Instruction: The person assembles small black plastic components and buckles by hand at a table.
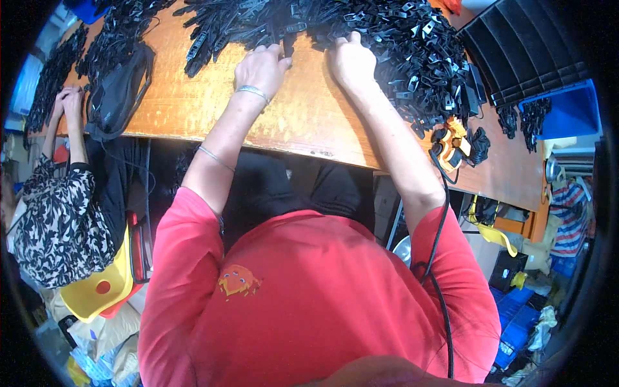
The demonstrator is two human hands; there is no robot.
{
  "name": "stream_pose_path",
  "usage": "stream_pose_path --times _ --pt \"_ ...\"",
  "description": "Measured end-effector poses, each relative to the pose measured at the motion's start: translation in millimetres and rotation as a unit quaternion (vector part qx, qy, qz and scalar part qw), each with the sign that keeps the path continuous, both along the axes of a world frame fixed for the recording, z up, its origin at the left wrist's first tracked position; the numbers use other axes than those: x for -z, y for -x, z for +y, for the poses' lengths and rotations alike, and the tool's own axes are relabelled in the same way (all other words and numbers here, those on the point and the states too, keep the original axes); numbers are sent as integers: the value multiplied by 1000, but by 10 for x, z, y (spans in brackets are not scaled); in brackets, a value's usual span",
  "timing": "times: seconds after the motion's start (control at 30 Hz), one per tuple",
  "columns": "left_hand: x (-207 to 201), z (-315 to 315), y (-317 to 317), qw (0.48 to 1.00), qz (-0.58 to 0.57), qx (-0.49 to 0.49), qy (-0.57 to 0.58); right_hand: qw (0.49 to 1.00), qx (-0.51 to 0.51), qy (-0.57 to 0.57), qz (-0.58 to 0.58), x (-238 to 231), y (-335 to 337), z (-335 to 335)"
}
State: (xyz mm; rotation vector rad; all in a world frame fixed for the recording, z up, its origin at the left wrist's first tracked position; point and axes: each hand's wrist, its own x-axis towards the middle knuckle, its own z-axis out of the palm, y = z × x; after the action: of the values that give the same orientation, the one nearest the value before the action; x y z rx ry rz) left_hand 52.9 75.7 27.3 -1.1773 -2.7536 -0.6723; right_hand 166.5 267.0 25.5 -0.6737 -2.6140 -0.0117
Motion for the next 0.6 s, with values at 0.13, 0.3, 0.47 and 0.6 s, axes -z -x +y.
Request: stream_pose_path --times 0.13,0.3,0.47,0.6 --pt "-2 -35 -115 999 8 -25 -25 1000 -3 10 1 116 -33 25" --pt "21 -345 -251 999 3 23 -41 990 -140 28 13 139 -287 -255" --pt "-2 -675 -326 988 -57 112 -88 970 -197 135 33 -16 -590 -439" --pt "36 -812 -336 986 -43 130 -93 983 -150 104 -20 30 -600 -362"
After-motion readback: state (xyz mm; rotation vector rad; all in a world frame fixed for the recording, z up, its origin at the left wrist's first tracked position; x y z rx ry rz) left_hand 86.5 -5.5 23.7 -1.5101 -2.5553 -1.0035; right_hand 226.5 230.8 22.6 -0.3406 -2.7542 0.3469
